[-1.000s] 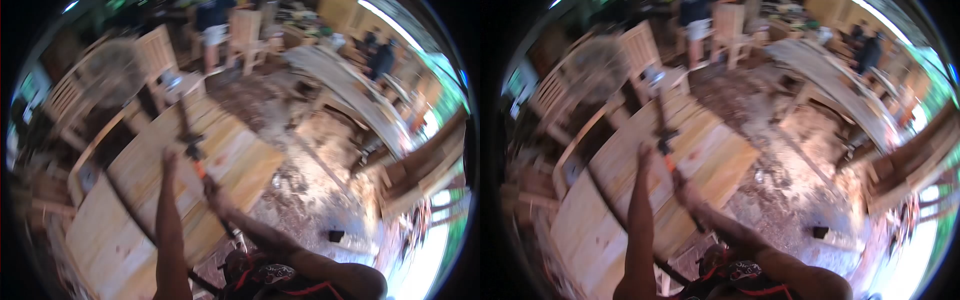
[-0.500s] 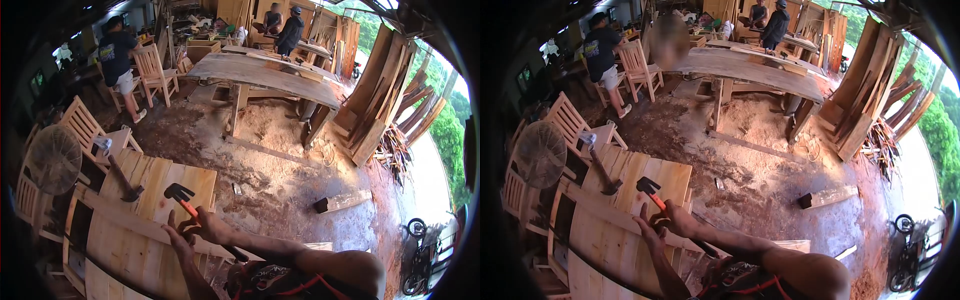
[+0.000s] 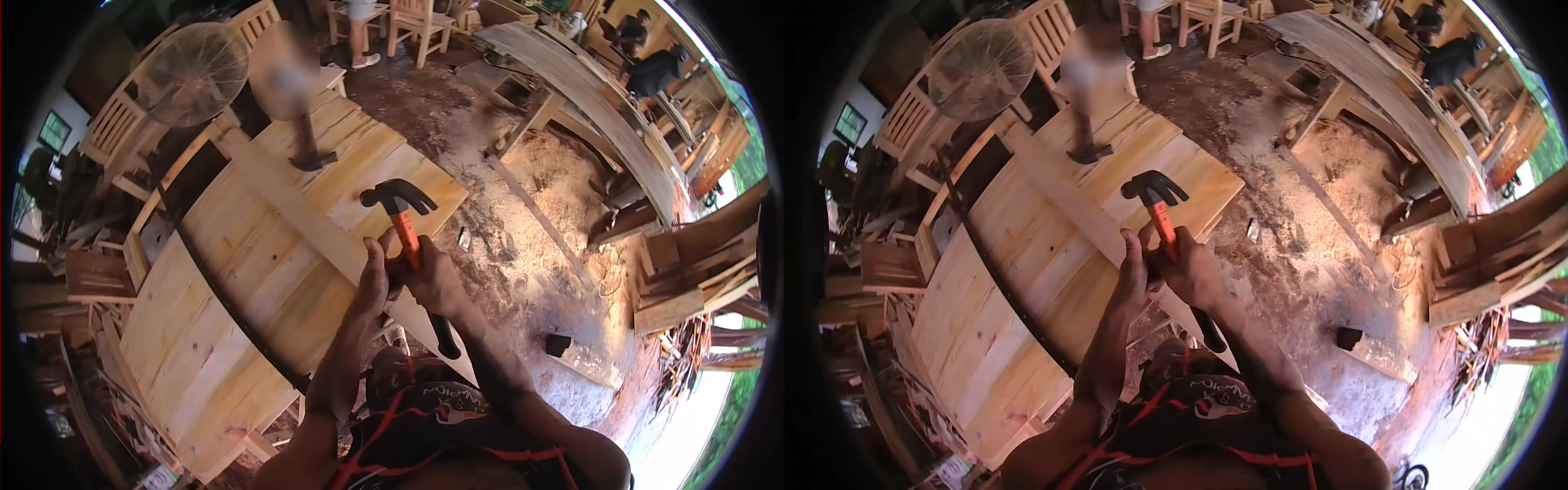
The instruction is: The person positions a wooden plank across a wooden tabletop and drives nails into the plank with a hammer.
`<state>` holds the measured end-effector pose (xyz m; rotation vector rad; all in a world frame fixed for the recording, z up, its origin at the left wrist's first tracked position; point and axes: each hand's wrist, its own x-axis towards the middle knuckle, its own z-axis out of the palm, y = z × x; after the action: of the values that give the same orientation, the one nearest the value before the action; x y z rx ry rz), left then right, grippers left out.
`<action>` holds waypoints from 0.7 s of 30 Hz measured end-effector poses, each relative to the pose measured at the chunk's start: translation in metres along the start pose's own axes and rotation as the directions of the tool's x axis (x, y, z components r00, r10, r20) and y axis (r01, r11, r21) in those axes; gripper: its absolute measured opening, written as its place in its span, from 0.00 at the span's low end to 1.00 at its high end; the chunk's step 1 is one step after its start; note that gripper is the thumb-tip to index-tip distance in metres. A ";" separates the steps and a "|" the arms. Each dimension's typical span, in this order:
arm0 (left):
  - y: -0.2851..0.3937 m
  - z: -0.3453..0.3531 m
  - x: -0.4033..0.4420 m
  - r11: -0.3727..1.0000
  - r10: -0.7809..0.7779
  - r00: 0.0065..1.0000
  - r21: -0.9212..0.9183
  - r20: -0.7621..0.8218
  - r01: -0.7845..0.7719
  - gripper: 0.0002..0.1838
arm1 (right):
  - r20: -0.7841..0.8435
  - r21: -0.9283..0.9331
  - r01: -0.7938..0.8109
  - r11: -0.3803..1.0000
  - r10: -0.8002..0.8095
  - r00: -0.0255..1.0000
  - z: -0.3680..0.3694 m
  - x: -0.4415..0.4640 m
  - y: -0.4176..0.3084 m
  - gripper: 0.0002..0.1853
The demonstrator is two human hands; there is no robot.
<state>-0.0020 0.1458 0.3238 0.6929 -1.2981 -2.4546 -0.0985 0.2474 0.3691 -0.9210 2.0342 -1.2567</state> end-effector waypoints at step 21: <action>-0.023 -0.047 0.001 0.992 -0.020 0.974 -0.129 -0.227 -0.010 0.21 | 0.023 0.205 -0.140 0.969 0.138 0.990 0.014 0.039 -0.016 0.19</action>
<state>0.0214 0.1259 0.2817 0.9130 -1.0425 -2.3554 -0.1075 0.2039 0.3742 -0.6742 1.8839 -1.3533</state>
